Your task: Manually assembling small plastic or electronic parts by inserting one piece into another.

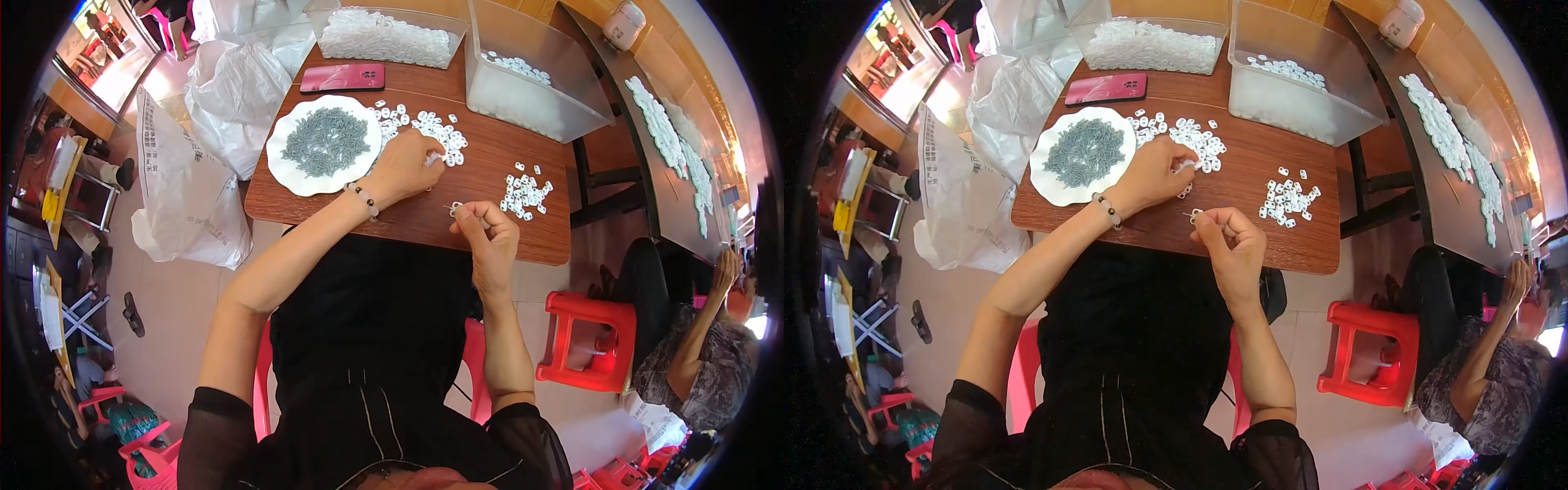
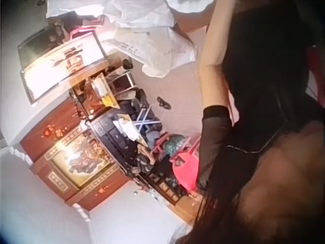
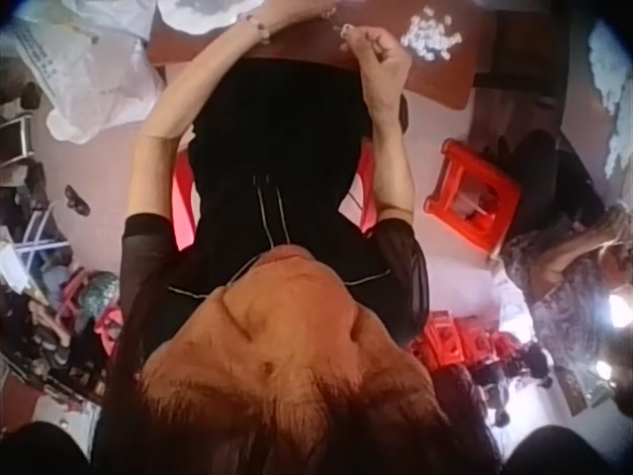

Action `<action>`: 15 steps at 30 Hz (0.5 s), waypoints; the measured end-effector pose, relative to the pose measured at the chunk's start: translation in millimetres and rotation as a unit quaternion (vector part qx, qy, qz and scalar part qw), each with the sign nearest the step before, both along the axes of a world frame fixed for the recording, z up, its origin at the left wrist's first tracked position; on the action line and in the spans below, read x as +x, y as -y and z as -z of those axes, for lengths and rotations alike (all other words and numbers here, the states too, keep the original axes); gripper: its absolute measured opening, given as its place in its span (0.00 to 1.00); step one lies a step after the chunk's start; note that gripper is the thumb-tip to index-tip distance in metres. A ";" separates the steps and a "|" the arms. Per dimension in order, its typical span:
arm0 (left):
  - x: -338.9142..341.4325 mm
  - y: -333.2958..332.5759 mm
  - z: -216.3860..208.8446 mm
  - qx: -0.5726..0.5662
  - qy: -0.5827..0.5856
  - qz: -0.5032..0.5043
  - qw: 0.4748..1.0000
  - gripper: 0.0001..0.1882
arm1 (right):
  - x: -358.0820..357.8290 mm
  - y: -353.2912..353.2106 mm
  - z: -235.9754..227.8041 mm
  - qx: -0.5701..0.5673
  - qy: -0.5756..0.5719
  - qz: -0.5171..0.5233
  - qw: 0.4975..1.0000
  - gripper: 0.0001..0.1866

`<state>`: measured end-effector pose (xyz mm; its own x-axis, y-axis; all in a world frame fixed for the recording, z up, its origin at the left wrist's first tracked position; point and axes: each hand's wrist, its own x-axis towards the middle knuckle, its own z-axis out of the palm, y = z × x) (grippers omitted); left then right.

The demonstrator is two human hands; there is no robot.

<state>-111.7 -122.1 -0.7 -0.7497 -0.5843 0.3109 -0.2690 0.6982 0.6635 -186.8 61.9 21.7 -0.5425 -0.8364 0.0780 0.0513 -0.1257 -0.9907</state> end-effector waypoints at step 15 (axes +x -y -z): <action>30.3 -12.8 -11.1 0.259 -0.126 -0.044 0.957 0.13 | -2.5 3.0 9.1 -0.007 -0.016 0.015 1.000 0.07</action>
